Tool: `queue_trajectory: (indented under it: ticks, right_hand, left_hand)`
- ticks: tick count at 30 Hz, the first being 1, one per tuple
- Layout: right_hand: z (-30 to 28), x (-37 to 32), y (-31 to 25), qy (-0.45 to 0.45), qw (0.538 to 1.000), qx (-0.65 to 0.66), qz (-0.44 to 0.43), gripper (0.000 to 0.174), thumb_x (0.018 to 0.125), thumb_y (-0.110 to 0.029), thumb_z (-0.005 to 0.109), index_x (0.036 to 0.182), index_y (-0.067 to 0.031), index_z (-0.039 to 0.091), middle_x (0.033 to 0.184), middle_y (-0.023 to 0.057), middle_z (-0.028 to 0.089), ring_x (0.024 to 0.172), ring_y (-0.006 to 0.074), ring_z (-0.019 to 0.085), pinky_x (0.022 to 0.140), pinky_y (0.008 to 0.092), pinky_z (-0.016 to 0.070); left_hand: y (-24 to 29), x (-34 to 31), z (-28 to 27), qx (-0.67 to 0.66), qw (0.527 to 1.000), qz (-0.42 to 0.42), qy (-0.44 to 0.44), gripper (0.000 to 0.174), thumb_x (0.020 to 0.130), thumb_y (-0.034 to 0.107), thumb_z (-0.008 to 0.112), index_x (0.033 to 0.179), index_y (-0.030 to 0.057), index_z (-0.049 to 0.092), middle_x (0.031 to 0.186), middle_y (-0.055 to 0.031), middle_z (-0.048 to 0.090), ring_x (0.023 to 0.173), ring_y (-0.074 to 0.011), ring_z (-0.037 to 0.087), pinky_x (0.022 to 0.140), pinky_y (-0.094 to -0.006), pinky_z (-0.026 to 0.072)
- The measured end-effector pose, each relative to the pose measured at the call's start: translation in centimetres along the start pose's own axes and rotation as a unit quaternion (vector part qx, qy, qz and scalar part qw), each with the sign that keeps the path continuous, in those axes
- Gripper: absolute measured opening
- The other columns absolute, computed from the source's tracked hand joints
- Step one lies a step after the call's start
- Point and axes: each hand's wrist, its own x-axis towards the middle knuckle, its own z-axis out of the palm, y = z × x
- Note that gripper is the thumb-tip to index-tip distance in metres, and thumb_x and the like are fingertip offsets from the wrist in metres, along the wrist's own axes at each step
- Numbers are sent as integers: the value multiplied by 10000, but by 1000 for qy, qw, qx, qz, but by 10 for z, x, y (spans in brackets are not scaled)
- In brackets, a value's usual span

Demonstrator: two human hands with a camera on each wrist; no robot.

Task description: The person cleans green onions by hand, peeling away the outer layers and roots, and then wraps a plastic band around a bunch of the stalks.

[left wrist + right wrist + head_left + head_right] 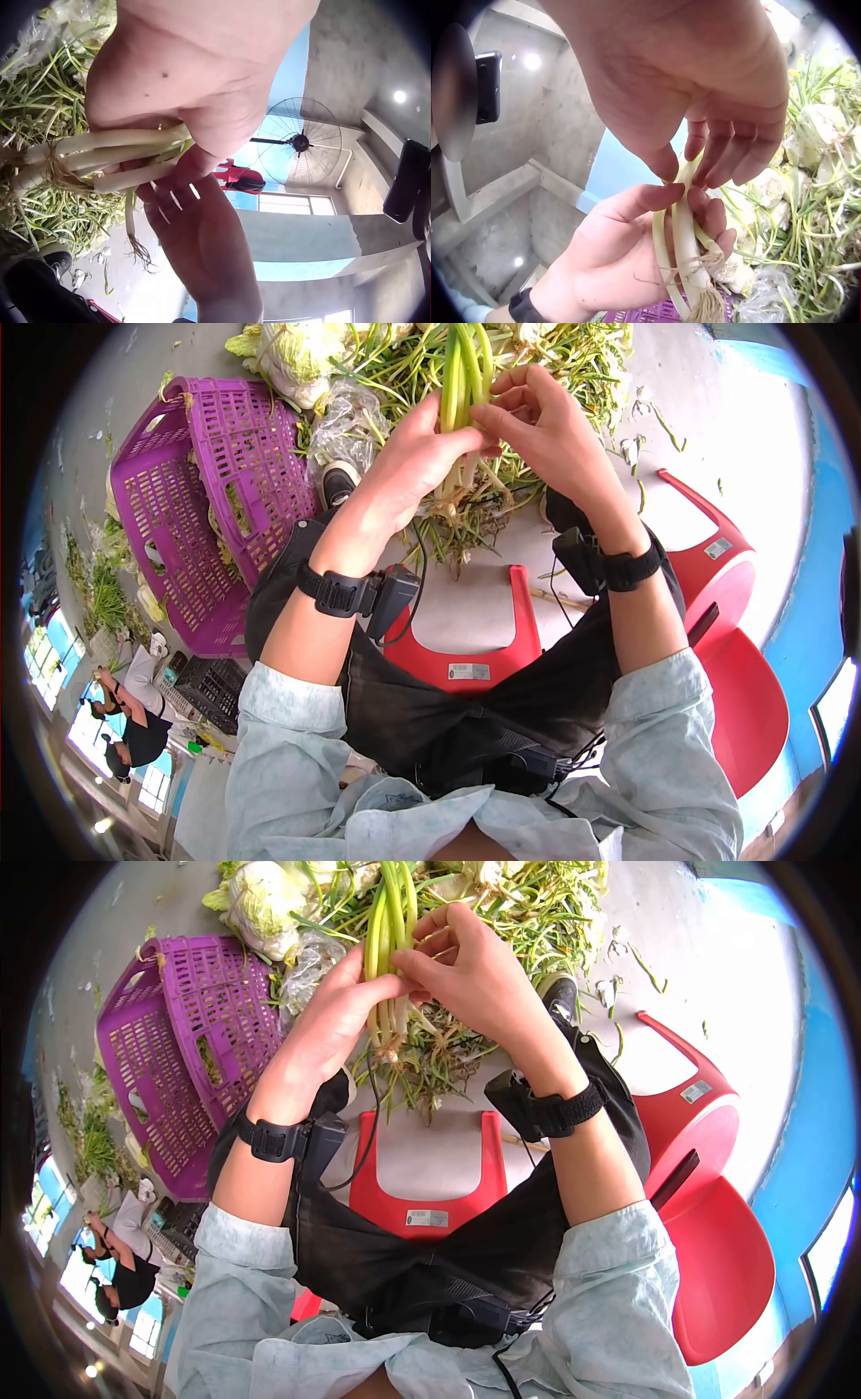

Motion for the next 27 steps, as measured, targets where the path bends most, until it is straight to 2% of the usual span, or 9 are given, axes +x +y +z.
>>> queue_trajectory:
  ticks: [4,7,10,11,15,16,19,24,27]
  right_hand:
    - [-1,-1,0,-10,1000,10,-2,284,998,-174,688,1211,4,627,955,62,718,852,98,677,780,262,552]
    - [-3,-2,-1,-13,999,-35,-27,252,993,-152,671,1186,8,657,974,54,727,875,98,683,813,269,551]
    - [0,-2,3,14,998,-33,-46,234,928,-175,665,1086,-8,708,914,98,759,855,161,728,805,312,568]
    - [0,-1,5,6,998,-36,-48,232,926,-175,666,1080,-7,709,912,99,758,853,165,728,803,312,569]
    - [1,-1,11,-29,997,-46,-54,227,915,-183,694,1053,-4,712,904,100,756,842,174,726,796,309,569]
    - [1,-1,11,-40,996,-48,-56,229,911,-187,707,1046,-2,712,902,99,755,838,174,724,794,308,569]
    - [2,-6,1,-110,994,-26,-1,178,935,-131,741,1032,1,672,959,28,718,883,90,674,838,259,549]
    - [2,-7,0,-165,986,-27,-12,192,912,-128,771,1020,-7,668,929,25,713,869,100,675,843,262,548]
    - [2,-9,3,-174,983,-48,-25,184,901,-110,769,1012,-5,666,918,31,712,864,109,678,842,271,549]
  left_hand:
    - [0,1,-2,11,1000,-16,10,413,978,67,586,1384,10,543,1207,-89,675,1048,-169,692,934,-325,551]
    - [3,1,-7,8,999,-39,24,363,975,96,603,1326,13,572,1095,-61,676,910,-149,677,860,-313,553]
    - [1,0,-7,-38,997,-26,54,311,969,128,621,1260,22,587,1015,-44,651,814,-135,635,814,-314,546]
    - [1,0,-6,-51,996,-29,68,268,961,131,634,1206,30,593,966,-31,629,785,-127,604,790,-319,538]
    - [1,3,-9,-85,992,-4,91,232,952,147,681,1148,51,602,895,-9,576,755,-115,552,722,-293,486]
    - [1,3,-9,-84,992,2,93,225,953,159,691,1134,56,605,889,-5,572,756,-113,546,720,-288,478]
    - [2,3,-12,-83,992,20,95,210,955,188,718,1095,72,614,873,7,562,761,-109,531,718,-277,460]
    - [2,3,-14,-84,992,30,95,181,941,199,728,1025,88,612,841,11,581,758,-99,542,715,-265,446]
    - [3,3,-15,-99,991,31,83,198,959,200,725,1066,91,600,849,12,566,801,-121,551,754,-289,465]
